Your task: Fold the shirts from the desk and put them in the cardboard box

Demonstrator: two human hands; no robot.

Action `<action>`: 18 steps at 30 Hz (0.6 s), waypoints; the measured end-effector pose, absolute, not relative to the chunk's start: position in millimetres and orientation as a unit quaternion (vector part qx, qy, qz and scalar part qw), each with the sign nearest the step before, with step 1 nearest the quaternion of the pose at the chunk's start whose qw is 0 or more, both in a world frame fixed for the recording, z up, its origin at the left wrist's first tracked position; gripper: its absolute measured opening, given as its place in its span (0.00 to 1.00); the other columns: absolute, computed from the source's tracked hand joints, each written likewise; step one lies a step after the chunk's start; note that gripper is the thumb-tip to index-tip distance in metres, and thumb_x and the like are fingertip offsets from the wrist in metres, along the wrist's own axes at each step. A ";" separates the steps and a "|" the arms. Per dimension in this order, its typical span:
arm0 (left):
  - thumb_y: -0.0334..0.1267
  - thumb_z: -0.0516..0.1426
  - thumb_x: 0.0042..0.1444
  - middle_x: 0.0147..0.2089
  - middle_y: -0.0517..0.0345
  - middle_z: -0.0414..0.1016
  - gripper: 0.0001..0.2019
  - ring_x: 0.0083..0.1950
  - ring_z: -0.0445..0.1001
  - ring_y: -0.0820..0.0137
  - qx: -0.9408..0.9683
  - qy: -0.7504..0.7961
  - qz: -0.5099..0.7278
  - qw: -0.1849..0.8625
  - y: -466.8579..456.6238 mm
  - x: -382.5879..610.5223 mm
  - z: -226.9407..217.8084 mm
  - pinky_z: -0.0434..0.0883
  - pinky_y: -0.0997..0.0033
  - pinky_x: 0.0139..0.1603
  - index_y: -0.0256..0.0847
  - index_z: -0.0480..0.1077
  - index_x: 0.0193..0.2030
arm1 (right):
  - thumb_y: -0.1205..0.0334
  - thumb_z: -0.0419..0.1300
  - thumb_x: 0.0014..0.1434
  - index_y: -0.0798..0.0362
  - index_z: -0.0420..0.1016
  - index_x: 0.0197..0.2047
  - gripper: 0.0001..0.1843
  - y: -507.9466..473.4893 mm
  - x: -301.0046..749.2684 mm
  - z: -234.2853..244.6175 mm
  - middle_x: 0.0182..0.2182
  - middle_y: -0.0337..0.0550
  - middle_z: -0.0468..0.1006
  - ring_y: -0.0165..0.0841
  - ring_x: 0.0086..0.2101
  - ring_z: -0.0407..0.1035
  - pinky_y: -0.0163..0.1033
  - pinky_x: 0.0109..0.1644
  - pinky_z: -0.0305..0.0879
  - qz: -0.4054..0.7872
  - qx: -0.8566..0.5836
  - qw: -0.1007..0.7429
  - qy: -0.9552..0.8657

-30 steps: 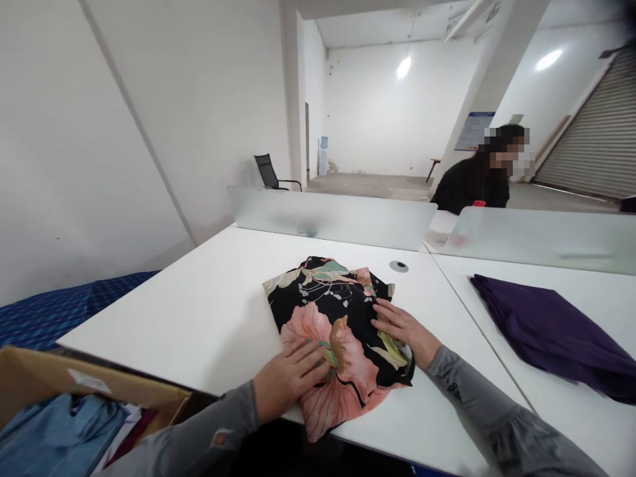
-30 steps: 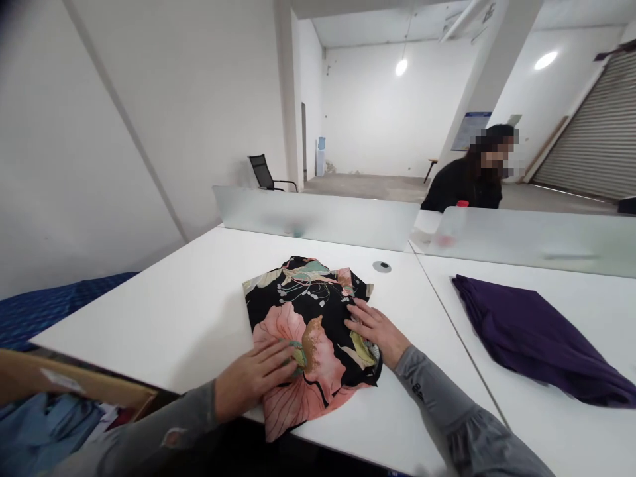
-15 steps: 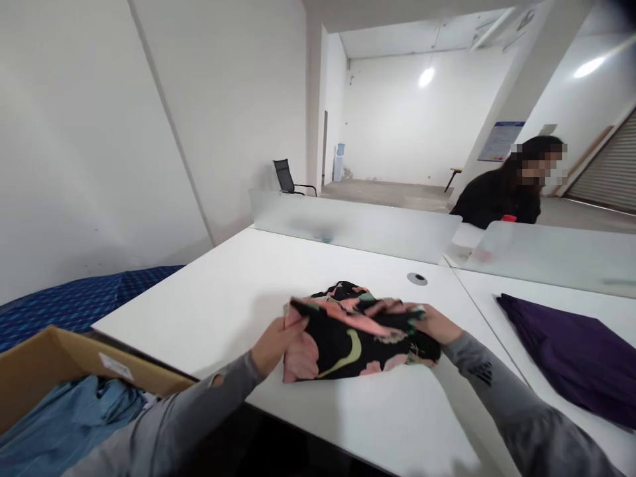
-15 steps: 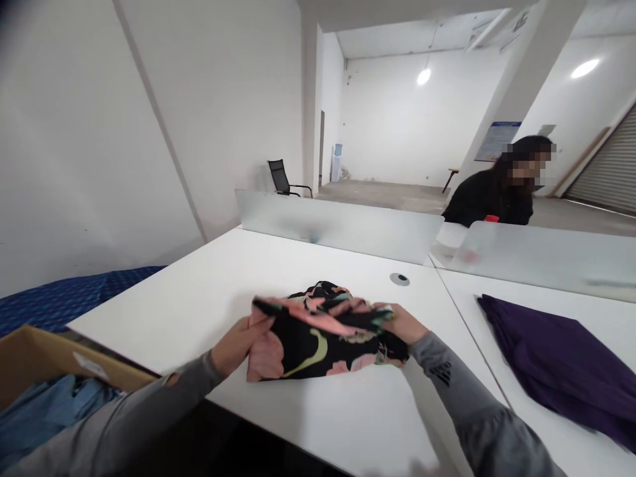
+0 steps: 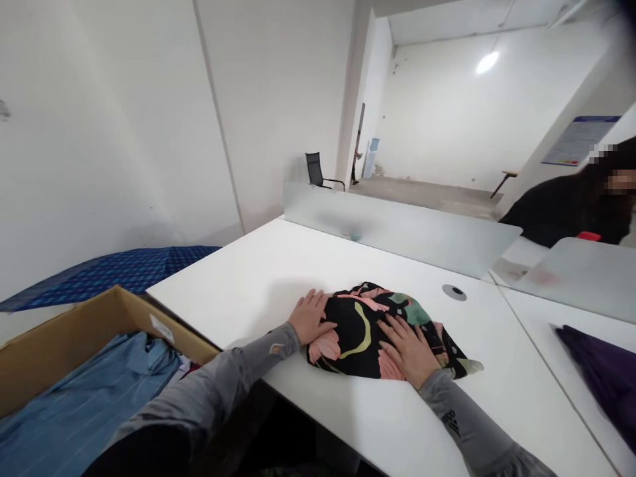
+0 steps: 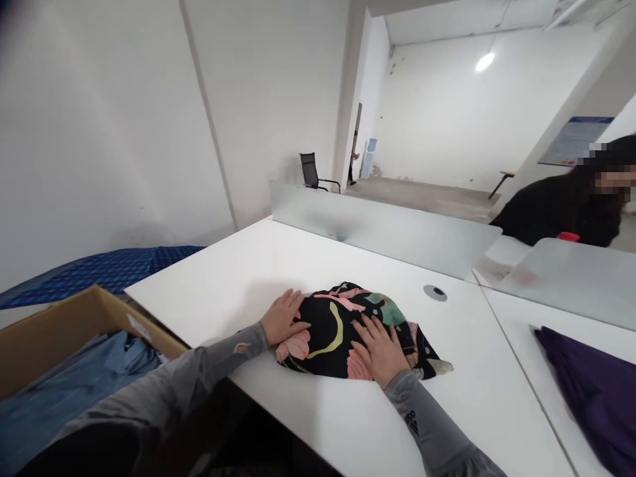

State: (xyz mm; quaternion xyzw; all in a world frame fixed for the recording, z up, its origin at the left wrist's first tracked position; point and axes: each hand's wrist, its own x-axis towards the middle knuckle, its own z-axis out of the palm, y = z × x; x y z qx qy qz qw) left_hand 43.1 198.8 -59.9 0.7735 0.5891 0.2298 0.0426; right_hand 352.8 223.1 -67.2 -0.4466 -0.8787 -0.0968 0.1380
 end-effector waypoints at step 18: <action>0.41 0.61 0.53 0.42 0.54 0.80 0.10 0.44 0.77 0.64 0.754 0.590 0.193 0.215 158.0 4.2 9.9 0.69 0.70 0.45 0.44 0.76 0.42 | 0.36 0.53 0.51 0.47 0.75 0.35 0.24 238.8 295.8 -60.9 0.28 0.44 0.82 0.48 0.33 0.77 0.45 0.34 0.70 0.196 -0.518 0.143 -0.820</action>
